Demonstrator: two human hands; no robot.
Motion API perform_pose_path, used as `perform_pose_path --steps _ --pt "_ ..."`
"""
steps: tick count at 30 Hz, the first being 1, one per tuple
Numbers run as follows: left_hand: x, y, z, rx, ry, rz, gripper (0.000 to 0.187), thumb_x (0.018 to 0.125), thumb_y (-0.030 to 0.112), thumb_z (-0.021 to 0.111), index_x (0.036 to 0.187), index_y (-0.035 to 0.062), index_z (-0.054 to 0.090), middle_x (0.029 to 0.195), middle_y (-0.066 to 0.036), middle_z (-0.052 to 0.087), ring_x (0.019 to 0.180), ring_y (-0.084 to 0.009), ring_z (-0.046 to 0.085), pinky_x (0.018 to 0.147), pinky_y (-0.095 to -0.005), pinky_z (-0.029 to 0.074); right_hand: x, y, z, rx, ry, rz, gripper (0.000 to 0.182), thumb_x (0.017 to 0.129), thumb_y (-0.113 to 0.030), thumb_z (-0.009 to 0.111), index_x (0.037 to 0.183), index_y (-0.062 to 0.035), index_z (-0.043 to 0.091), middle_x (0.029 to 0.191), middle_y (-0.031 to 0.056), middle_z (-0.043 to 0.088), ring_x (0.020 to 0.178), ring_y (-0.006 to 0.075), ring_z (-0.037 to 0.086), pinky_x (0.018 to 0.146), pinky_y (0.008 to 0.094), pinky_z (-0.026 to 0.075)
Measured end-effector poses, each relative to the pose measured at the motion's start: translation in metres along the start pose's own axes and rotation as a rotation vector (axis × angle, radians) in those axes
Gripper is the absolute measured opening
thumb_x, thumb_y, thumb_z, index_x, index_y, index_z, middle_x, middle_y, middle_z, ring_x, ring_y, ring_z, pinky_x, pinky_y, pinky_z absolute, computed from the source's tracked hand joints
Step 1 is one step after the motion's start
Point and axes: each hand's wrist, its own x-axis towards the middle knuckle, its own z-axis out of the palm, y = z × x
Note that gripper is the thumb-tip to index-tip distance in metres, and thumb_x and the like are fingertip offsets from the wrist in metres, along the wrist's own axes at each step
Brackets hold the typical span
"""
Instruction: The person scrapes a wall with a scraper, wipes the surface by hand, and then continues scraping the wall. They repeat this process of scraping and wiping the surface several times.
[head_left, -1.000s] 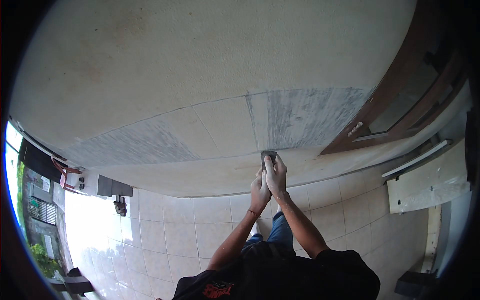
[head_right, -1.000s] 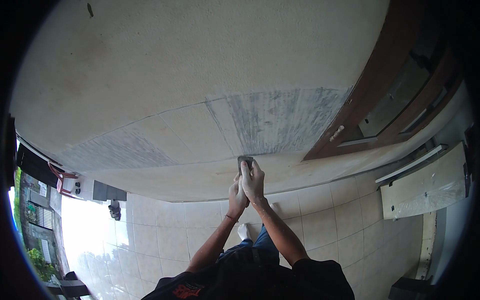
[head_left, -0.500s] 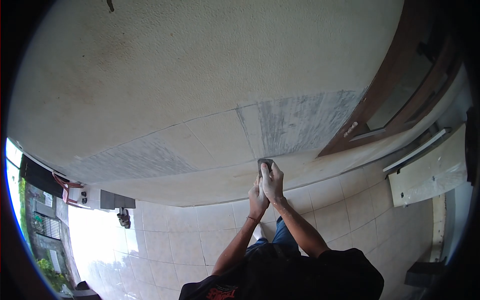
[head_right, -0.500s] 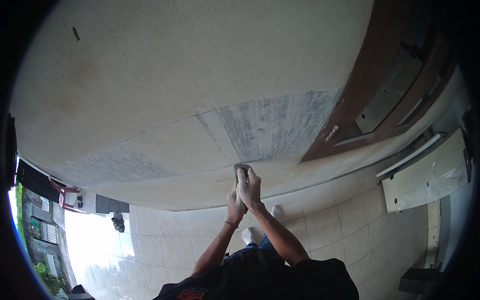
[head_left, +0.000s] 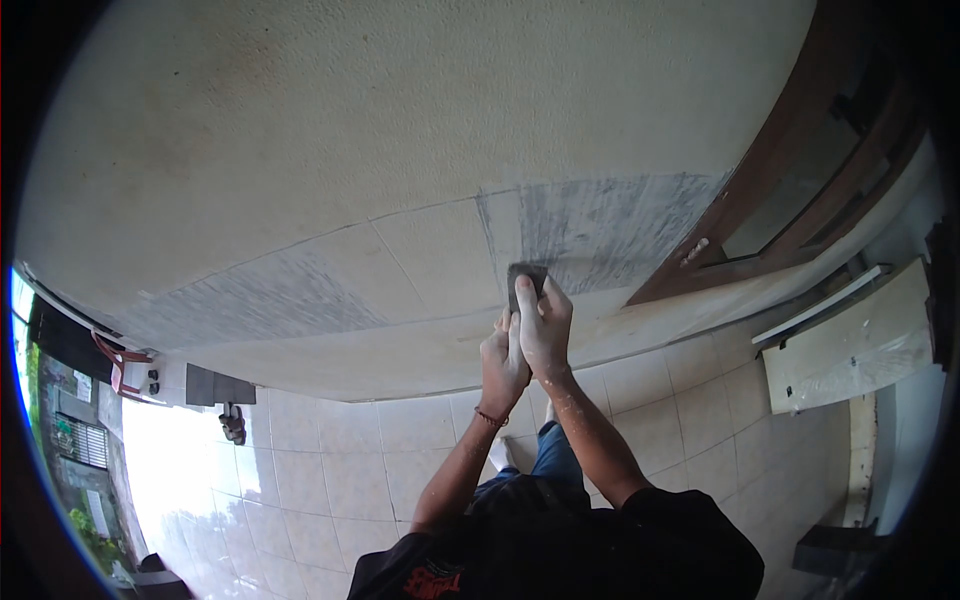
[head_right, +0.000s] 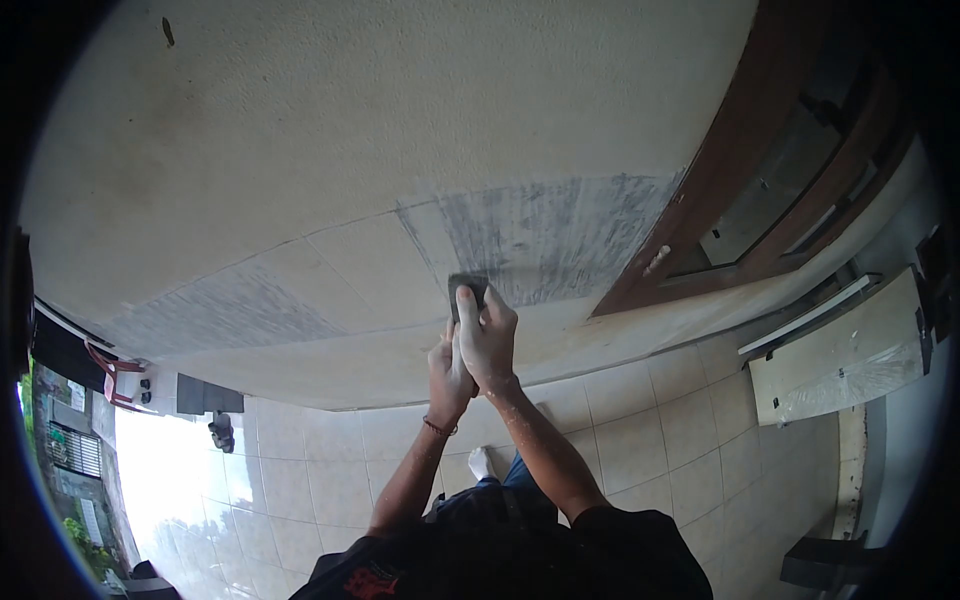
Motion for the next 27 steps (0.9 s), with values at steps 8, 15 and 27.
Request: perform_pose_path --steps 8,15,27 --pt "-0.006 -0.089 0.011 0.089 0.109 0.293 0.036 0.103 0.023 0.041 0.109 -0.0081 0.059 0.083 -0.028 0.061 0.073 -0.0206 0.062 0.067 -0.0357 0.048 -0.021 0.079 -0.021 -0.004 0.040 0.063 0.029 0.097 -0.024 0.059 0.080 -0.0017 0.054 0.055 0.0008 0.052 0.046 0.0094 0.051 0.043 0.0276 0.040" --pt "0.011 0.005 0.008 0.004 0.053 0.195 0.032 0.102 0.020 0.041 0.103 -0.0079 0.057 0.079 -0.022 0.061 0.068 -0.0205 0.062 0.062 -0.0347 0.047 0.011 -0.024 0.006 -0.058 -0.011 -0.122 0.030 0.099 -0.022 0.056 0.076 -0.0029 0.051 0.052 -0.0001 0.048 0.045 0.0087 0.050 0.043 0.0261 0.039" --pt "-0.002 -0.033 0.012 -0.028 0.099 0.110 0.034 0.104 0.023 0.040 0.109 -0.0037 0.060 0.073 -0.013 0.061 0.068 -0.0188 0.059 0.061 -0.0325 0.047 -0.006 0.026 -0.011 -0.083 -0.035 0.039 0.034 0.098 -0.028 0.059 0.072 -0.0049 0.053 0.055 -0.0020 0.051 0.048 0.0069 0.050 0.046 0.0247 0.038"
